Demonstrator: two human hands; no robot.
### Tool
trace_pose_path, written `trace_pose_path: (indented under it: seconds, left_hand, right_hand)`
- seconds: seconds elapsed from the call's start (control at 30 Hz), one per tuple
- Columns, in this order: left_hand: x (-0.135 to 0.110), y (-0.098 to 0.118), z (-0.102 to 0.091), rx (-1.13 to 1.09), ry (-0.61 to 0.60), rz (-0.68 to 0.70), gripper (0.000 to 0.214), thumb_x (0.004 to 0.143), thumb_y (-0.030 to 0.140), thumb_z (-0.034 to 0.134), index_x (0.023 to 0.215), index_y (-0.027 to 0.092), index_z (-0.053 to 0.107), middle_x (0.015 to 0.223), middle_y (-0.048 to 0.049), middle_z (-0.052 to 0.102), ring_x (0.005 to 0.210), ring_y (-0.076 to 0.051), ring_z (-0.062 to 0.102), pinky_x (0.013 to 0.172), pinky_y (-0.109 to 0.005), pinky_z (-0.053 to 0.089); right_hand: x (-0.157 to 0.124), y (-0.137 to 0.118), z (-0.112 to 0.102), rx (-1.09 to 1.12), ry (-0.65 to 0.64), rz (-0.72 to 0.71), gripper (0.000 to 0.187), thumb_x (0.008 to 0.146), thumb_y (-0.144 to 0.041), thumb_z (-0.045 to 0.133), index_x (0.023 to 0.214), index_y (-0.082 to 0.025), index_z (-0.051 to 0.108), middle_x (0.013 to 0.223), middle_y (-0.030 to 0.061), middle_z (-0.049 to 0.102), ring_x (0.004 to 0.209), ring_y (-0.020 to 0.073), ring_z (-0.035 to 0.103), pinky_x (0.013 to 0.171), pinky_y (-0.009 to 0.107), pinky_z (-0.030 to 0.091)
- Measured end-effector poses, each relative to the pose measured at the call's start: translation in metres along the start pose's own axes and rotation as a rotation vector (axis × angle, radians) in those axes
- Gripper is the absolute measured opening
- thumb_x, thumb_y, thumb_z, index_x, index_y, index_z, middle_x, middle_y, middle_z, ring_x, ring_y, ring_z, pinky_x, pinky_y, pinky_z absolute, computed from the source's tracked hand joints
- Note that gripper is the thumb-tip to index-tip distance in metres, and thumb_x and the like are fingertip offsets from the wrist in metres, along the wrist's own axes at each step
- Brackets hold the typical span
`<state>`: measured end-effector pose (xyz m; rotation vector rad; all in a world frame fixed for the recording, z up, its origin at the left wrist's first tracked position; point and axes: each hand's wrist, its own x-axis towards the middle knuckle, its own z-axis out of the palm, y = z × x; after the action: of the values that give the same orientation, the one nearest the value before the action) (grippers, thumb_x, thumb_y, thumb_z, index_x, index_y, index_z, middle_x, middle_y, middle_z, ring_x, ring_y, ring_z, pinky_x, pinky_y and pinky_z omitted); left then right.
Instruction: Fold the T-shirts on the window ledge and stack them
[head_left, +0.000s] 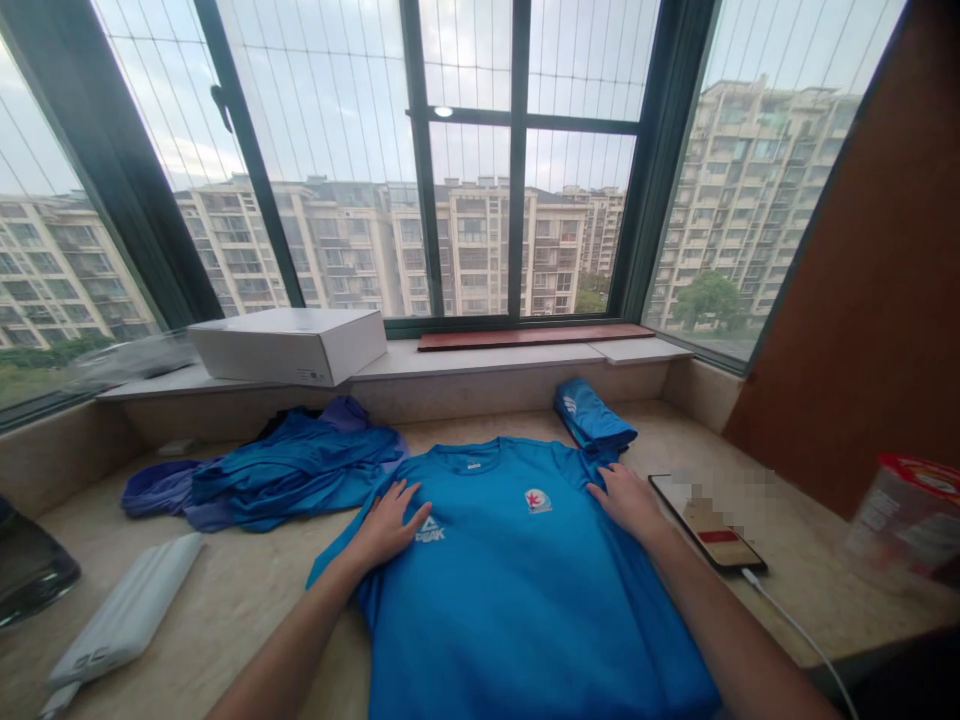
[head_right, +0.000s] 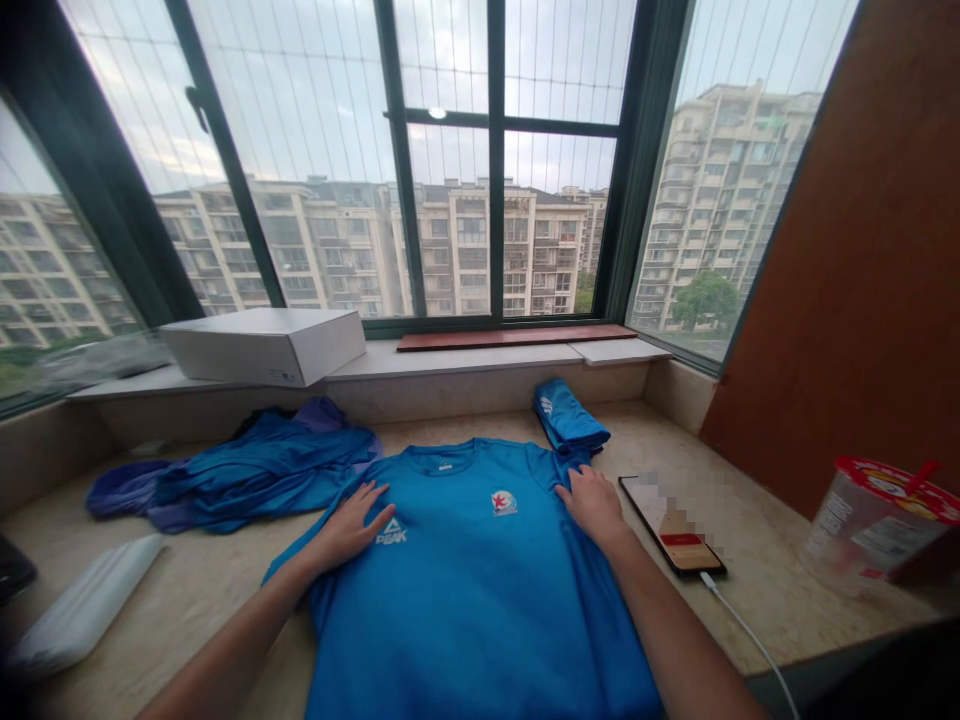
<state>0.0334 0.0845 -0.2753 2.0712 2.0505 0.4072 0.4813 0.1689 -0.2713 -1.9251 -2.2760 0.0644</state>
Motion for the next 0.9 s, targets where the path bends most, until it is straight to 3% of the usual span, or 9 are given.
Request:
trace_pose_path:
  seconds: [0.13,0.3,0.4,0.5,0.6,0.67,0.77,0.9]
  left_hand:
    - [0.021,-0.023,-0.009,0.015,-0.017,0.108,0.069,0.094,0.059,0.043,0.146,0.015,0.054,0.161,-0.0153,0.041,0.151,-0.034,0.034,0.123,-0.051,0.026]
    - [0.039,-0.045,-0.013,-0.012,0.142,0.139,0.061,0.096,0.046,0.034,0.14,0.012,0.058,0.153,-0.0147,0.053,0.144,-0.03,0.045,0.121,-0.046,0.033]
    - [0.029,-0.058,-0.014,0.072,0.175,0.091,0.057,0.094,0.033,0.035,0.143,0.011,0.055,0.152,-0.0154,0.053,0.142,-0.031,0.048,0.119,-0.047,0.036]
    - [0.009,-0.069,-0.019,0.144,0.093,0.075,0.059,0.091,0.021,0.036,0.146,0.007,0.052,0.151,-0.0177,0.053,0.141,-0.029,0.049,0.119,-0.043,0.036]
    - [-0.008,-0.074,-0.026,0.135,0.087,0.064,0.058,0.092,0.02,0.036,0.145,0.007,0.052,0.152,-0.0165,0.053,0.142,-0.026,0.049,0.121,-0.041,0.034]
    - [-0.013,-0.076,-0.028,0.113,0.113,0.027,0.054,0.094,0.027,0.038,0.142,0.01,0.056,0.152,-0.0141,0.054,0.141,-0.027,0.049,0.121,-0.042,0.035]
    - [-0.016,-0.079,-0.03,0.1,0.131,0.012,0.05,0.096,0.034,0.042,0.136,0.013,0.062,0.153,-0.0124,0.053,0.141,-0.028,0.049,0.121,-0.043,0.035]
    - [-0.021,-0.088,-0.039,0.19,0.209,-0.029,0.045,0.097,0.03,0.044,0.135,0.016,0.063,0.156,-0.0119,0.049,0.146,-0.028,0.043,0.121,-0.042,0.036]
  right_hand:
    - [0.0,0.009,0.0,-0.024,-0.011,0.084,0.046,0.107,-0.034,0.033,0.111,-0.015,0.075,0.117,0.0183,0.071,0.114,0.0292,0.064,0.097,0.037,0.043]
    - [0.002,0.014,-0.001,-0.084,0.035,0.22,0.034,0.102,-0.024,0.045,0.124,-0.016,0.069,0.125,0.0194,0.067,0.118,0.0303,0.06,0.093,0.038,0.043]
    - [0.0,0.013,-0.001,-0.121,0.065,0.259,0.031,0.1,-0.029,0.05,0.113,-0.014,0.074,0.128,0.0219,0.064,0.121,0.0335,0.056,0.096,0.041,0.041]
    - [-0.005,0.009,-0.002,-0.14,0.09,0.227,0.031,0.1,-0.027,0.048,0.106,-0.015,0.076,0.13,0.0218,0.063,0.124,0.0344,0.053,0.099,0.043,0.039]
    - [-0.004,0.011,-0.002,-0.115,0.135,0.192,0.03,0.098,-0.024,0.047,0.1,-0.015,0.075,0.127,0.0213,0.065,0.123,0.0354,0.054,0.1,0.045,0.039]
    - [0.001,0.018,0.001,0.025,0.18,0.22,0.03,0.097,-0.028,0.048,0.101,-0.015,0.074,0.116,0.0211,0.07,0.115,0.0352,0.06,0.095,0.045,0.042]
    - [0.013,0.033,0.009,0.493,0.28,0.368,0.03,0.089,-0.035,0.056,0.103,-0.014,0.073,0.096,0.0186,0.073,0.097,0.0344,0.067,0.084,0.044,0.048]
    - [0.021,0.048,0.02,0.88,0.355,0.463,0.033,0.08,-0.036,0.061,0.099,-0.013,0.071,0.079,0.0121,0.073,0.078,0.0289,0.07,0.067,0.037,0.054]
